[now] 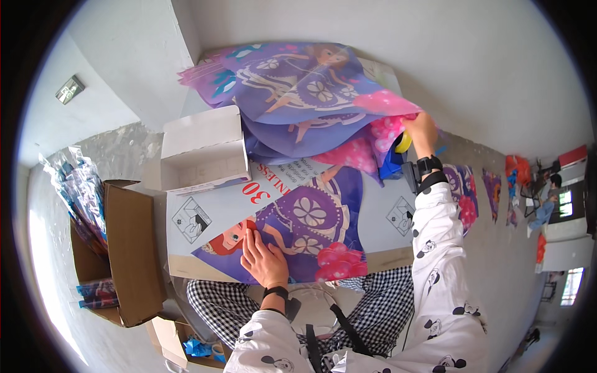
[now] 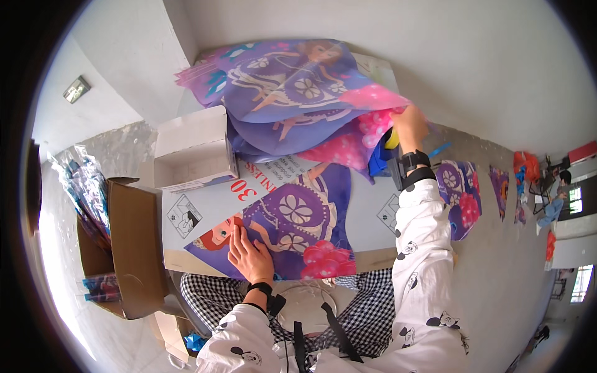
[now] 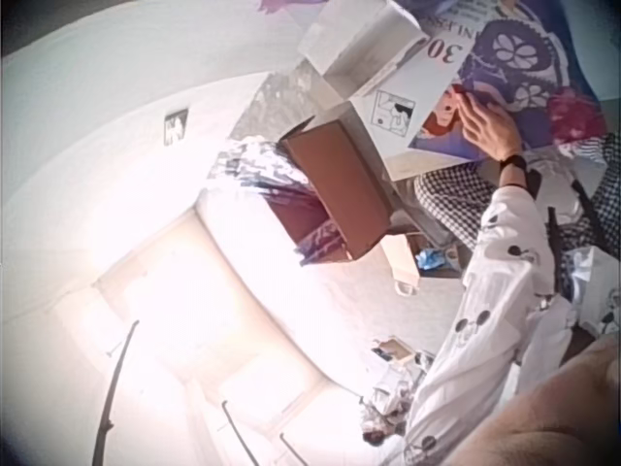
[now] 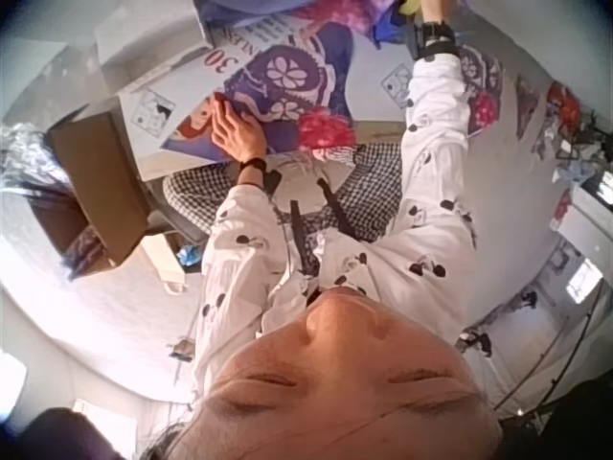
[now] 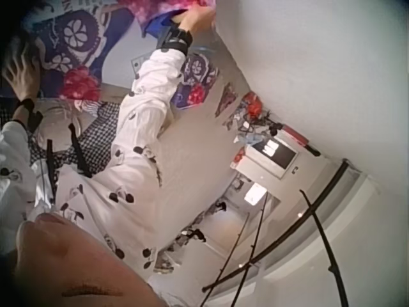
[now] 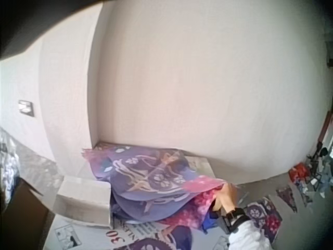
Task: Assembling a cartoon-themed kite by inserting plastic rods and securing the edges with adhesive tape.
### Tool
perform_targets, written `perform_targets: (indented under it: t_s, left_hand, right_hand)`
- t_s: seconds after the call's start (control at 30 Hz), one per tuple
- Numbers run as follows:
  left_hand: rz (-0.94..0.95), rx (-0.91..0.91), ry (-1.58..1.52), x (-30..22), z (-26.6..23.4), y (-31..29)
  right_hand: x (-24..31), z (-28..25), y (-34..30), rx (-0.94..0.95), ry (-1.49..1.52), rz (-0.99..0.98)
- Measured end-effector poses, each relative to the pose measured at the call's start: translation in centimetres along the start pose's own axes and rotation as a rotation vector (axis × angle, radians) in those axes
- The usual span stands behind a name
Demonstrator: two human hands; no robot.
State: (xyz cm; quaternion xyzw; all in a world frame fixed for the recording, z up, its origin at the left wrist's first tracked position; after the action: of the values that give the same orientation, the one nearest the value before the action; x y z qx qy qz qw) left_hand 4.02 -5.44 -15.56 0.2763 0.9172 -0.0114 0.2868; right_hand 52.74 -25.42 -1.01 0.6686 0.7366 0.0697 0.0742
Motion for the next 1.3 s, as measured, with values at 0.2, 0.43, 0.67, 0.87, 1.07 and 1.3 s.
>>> perform_targets:
  t_s: [0.2,0.43,0.67,0.87,1.07,1.3]
  left_hand:
    - [0.009,0.001,-0.01,-0.4,0.4,-0.1]
    - [0.015,-0.006,-0.014,-0.4,0.3,0.0]
    - [0.005,-0.007,-0.009,-0.3,0.3,0.0]
    - [0.002,0.0,-0.009,-0.4,0.1,0.0]
    - [0.006,-0.001,-0.008,-0.4,0.2,0.0]
    - [0.012,-0.006,0.005,-0.6,0.3,0.0]
  right_hand:
    - [-0.6,0.0,2.5,0.058,0.424,-0.006]
    - [5.3,-7.2,1.6,-0.065,0.628,-0.19]
    - [8.6,-12.8,-1.0,-0.446,0.16,-0.563]
    - [0.1,-4.1,-0.4,-0.194,0.24,-0.482]
    - [-8.9,4.3,-5.0,0.052,0.482,-0.237]
    - [-11.1,8.2,-7.2,0.371,1.393,0.153]
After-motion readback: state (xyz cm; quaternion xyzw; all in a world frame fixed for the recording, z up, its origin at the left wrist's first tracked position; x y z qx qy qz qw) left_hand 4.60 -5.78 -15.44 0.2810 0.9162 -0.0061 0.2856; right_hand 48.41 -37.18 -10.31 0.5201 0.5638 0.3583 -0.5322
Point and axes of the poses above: each hand's wrist, its own y-axis towards the middle knuckle, its own z-axis out of the palm, x = y × z, the point moved 10 cm from there along y, towards the middle knuckle, and after that the axes turned 13 degrees about -y, right-handed, at the moved point
